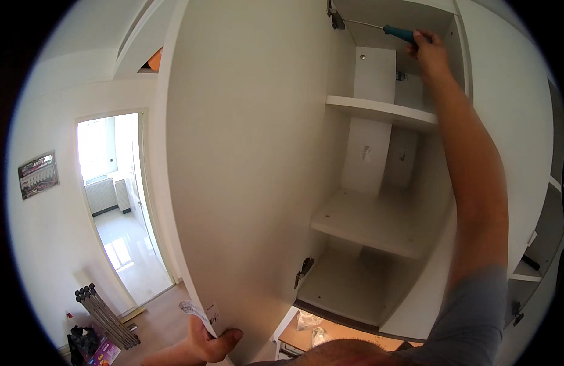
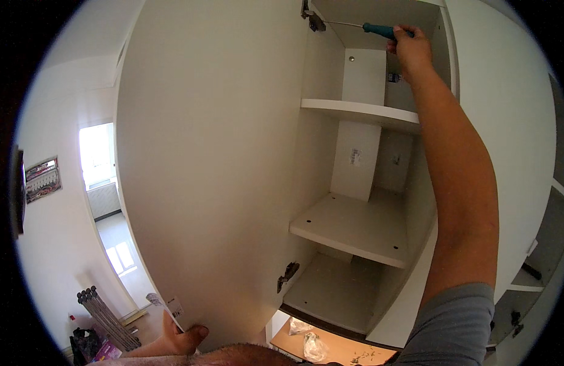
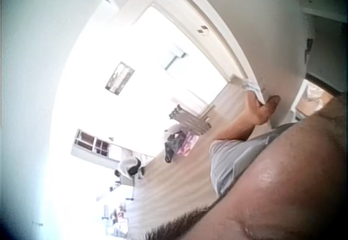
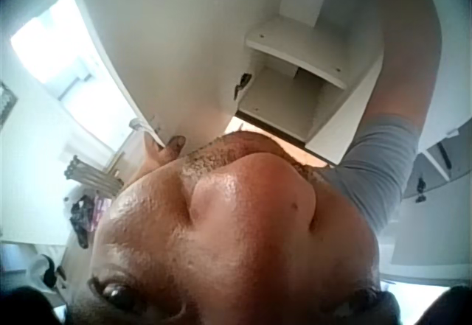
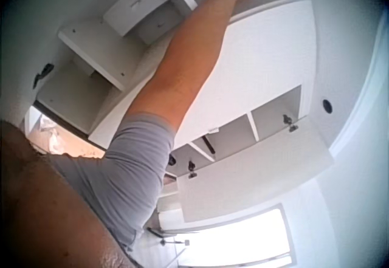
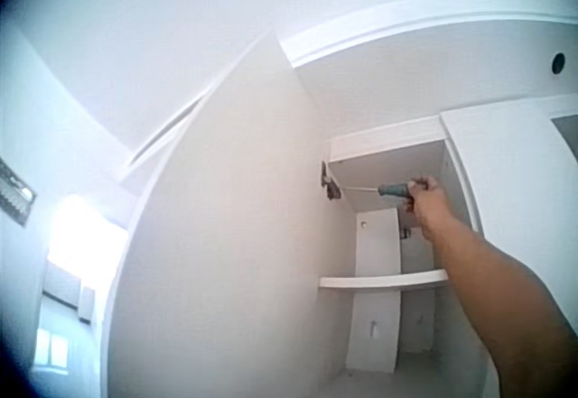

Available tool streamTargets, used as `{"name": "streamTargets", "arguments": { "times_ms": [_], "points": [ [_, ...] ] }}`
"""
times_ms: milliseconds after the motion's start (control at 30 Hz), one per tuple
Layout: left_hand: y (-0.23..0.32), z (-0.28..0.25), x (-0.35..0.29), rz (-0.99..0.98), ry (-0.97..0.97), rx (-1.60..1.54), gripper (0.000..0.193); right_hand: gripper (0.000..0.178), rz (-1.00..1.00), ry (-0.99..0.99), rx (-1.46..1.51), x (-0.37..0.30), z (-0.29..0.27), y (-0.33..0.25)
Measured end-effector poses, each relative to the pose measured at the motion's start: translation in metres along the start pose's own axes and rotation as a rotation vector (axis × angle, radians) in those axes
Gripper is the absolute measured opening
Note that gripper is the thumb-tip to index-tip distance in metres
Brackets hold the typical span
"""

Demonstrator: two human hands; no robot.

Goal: The person installs a white cabinet door onto a wall-mounted cabinet using a cordless drill and a manual screwdriver. They attach the door to the hinges, tighten the screws, and repeatedly open and close the door to check alignment.

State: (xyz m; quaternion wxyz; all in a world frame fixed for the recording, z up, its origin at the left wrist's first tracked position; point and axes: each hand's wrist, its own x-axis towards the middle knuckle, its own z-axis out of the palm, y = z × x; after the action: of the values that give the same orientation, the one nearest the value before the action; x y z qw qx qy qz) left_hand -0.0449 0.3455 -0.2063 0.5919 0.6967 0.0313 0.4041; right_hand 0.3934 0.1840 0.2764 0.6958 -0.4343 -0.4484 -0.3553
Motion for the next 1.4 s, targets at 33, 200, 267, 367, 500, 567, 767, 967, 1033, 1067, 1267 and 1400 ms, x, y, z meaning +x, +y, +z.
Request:
{"name": "streamTargets", "arguments": {
  "times_ms": [33, 200, 267, 367, 500, 567, 767, 967, 1033, 1067, 1267, 1400],
  "points": [
    [-0.001, -0.002, 0.0, -0.01, -0.008, 0.009, 0.063, 0.03, 0.005, 0.004, 0.002, 0.0, -0.003, 0.001],
    [-0.001, 0.0, 0.005, 0.035, -0.028, -0.037, 0.062, 0.034, -0.094, -0.103, -0.058, 0.009, -0.008, -0.003],
    [-0.003, 0.002, 0.004, 0.027, 0.002, -0.017, 0.062, 0.038, -0.095, -0.094, -0.144, 0.016, -0.013, 0.001],
    [-0.015, -0.007, 0.002, 0.089, -0.043, 0.027, 0.061, 0.046, -0.02, -0.07, -0.283, 0.02, -0.016, 0.003],
    [-0.001, 0.002, -0.003, -0.017, 0.0, 0.003, 0.061, 0.049, 0.051, -0.101, -0.242, 0.014, -0.018, 0.012],
    [0.001, 0.006, -0.002, -0.019, -0.053, -0.058, 0.057, 0.047, 0.037, -0.057, -0.222, 0.004, -0.019, 0.004],
    [-0.056, 0.043, -0.025, 0.351, -0.298, -0.123, 0.069, 0.035, -0.176, 0.107, 0.173, -0.091, -0.052, -0.055],
    [-0.098, 0.152, -0.034, 0.911, -0.21, 0.3, 0.091, 0.04, -0.044, 0.261, 0.536, -0.292, -0.184, -0.083],
    [-0.108, 0.205, -0.026, 0.974, -0.17, 0.462, 0.094, 0.042, 0.023, 0.281, 0.621, -0.364, -0.239, -0.091],
    [-0.111, 0.235, -0.019, 0.952, -0.135, 0.541, 0.089, 0.043, 0.05, 0.266, 0.605, -0.395, -0.271, -0.089],
    [-0.153, 0.341, 0.026, 0.903, 0.104, 0.764, 0.074, 0.046, 0.333, 0.269, 0.154, -0.57, -0.428, -0.086],
    [-0.158, 0.345, 0.038, 0.918, 0.161, 0.793, 0.071, 0.04, 0.599, 0.343, -0.324, -0.697, -0.541, -0.102]
  ]
}}
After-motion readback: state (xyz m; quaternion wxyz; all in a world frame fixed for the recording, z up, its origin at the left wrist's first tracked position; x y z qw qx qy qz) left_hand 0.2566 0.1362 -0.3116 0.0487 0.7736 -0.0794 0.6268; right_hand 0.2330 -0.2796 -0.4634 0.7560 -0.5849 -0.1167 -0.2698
